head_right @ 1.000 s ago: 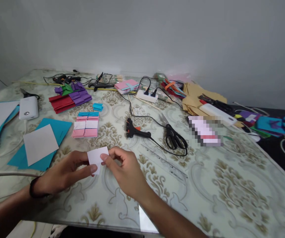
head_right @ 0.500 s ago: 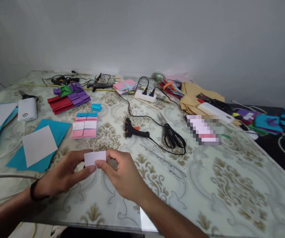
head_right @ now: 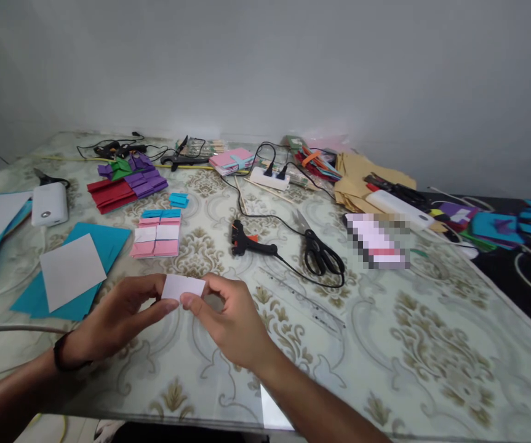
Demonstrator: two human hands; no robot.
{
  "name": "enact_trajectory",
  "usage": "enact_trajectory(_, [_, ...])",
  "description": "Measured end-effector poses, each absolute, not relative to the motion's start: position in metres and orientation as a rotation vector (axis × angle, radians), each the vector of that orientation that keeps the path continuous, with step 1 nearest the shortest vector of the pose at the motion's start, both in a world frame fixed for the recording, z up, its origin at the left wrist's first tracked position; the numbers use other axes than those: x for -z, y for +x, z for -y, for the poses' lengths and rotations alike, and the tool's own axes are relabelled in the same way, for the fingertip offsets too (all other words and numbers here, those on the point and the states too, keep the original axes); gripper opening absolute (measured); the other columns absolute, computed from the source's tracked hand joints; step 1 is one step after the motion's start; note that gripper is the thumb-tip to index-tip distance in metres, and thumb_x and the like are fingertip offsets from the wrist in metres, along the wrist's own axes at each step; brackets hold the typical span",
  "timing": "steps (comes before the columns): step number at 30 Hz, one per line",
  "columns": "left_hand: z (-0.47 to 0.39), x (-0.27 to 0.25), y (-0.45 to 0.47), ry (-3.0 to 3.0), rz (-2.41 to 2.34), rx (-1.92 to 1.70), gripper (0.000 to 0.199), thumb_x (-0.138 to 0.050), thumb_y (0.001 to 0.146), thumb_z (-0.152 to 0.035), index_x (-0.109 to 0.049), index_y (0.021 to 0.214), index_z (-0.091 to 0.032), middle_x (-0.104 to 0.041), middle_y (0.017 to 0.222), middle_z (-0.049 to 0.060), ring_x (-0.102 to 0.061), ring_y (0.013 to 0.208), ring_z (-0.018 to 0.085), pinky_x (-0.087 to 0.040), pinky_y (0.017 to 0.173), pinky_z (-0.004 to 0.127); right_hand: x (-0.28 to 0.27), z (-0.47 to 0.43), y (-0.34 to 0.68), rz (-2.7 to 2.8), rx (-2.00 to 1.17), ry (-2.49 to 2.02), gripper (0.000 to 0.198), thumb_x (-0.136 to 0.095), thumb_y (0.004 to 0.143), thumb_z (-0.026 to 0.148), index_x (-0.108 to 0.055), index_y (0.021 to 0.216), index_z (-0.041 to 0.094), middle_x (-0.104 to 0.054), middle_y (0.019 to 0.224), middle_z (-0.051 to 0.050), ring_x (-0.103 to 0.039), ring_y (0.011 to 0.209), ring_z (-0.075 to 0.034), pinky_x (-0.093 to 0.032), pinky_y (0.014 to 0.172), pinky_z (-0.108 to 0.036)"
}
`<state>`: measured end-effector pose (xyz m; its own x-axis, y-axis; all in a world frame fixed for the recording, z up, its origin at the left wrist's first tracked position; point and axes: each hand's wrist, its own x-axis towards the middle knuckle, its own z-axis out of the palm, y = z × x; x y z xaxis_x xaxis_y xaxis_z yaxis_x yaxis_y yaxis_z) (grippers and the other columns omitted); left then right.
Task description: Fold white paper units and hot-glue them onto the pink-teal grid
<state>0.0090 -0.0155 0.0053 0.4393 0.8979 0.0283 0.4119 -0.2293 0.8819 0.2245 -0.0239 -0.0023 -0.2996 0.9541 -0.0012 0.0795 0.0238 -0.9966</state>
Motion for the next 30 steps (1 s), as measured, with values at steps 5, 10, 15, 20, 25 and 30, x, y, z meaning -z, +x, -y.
enact_trajectory(5, [0.0098, -0.0039, 0.0076, 1.62, -1.081, -0.734, 0.036, -0.066, 0.097, -0.045, -0.057, 0.074, -0.019, -0.051, 0.066, -0.004, -0.044, 0.06, 0.011, -0.035, 0.054, 0.023, 0.003, 0.0189, 0.2258, 1.35, -1.489, -1.118, 0.047, -0.077, 0.087, 0.062, -0.062, 0.07, 0.02, -0.054, 0.067, 0.002, -0.049, 0.065, -0.015, -0.038, 0.062, -0.028])
enact_trajectory(10, [0.0106, -0.0069, 0.0052, 1.549, -1.005, -0.733, 0.035, -0.067, 0.097, -0.04, -0.054, 0.073, -0.019, -0.047, 0.066, -0.006, -0.038, 0.059, 0.01, -0.03, 0.051, 0.021, 0.0039, 0.0191, 0.2238, 1.245, -1.534, -1.065, 0.049, -0.083, 0.082, 0.059, -0.056, 0.067, 0.02, -0.047, 0.064, 0.005, -0.04, 0.062, -0.013, -0.03, 0.059, -0.027])
enact_trajectory(15, [0.0112, -0.0071, 0.0058, 1.574, -0.998, -0.778, 0.032, -0.067, 0.098, -0.039, -0.057, 0.076, -0.018, -0.05, 0.069, -0.004, -0.042, 0.063, 0.011, -0.034, 0.055, 0.022, 0.0106, 0.0184, 0.2216, 1.17, -1.572, -1.016, 0.045, -0.083, 0.084, 0.055, -0.06, 0.069, 0.02, -0.052, 0.067, 0.004, -0.043, 0.065, -0.013, -0.033, 0.063, -0.027])
enact_trajectory(20, [0.0096, -0.0117, 0.0076, 1.544, -1.022, -0.805, 0.029, -0.066, 0.098, -0.037, -0.061, 0.077, -0.018, -0.05, 0.067, -0.005, -0.04, 0.059, 0.01, -0.035, 0.054, 0.023, 0.0117, 0.0144, 0.2234, 1.161, -1.51, -1.061, 0.042, -0.08, 0.086, 0.055, -0.063, 0.071, 0.02, -0.056, 0.068, 0.002, -0.046, 0.068, -0.015, -0.034, 0.064, -0.028])
enact_trajectory(25, [0.011, -0.0121, 0.0062, 1.585, -1.023, -0.85, 0.026, -0.066, 0.099, -0.033, -0.061, 0.077, -0.018, -0.054, 0.07, -0.004, -0.045, 0.063, 0.011, -0.039, 0.058, 0.023, 0.0095, 0.0143, 0.2244, 1.232, -1.473, -1.088, 0.039, -0.075, 0.09, 0.053, -0.063, 0.073, 0.02, -0.054, 0.069, 0.002, -0.049, 0.07, -0.016, -0.036, 0.064, -0.028])
enact_trajectory(30, [0.0127, -0.0084, 0.0052, 1.855, -1.048, -0.77, 0.018, -0.065, 0.099, -0.029, -0.063, 0.085, -0.019, -0.06, 0.077, -0.002, -0.055, 0.071, 0.013, -0.046, 0.067, 0.025, 0.0062, 0.0161, 0.2248, 1.368, -1.381, -1.133, 0.032, -0.066, 0.096, 0.047, -0.062, 0.079, 0.021, -0.06, 0.075, 0.0, -0.055, 0.072, -0.017, -0.042, 0.068, -0.029])
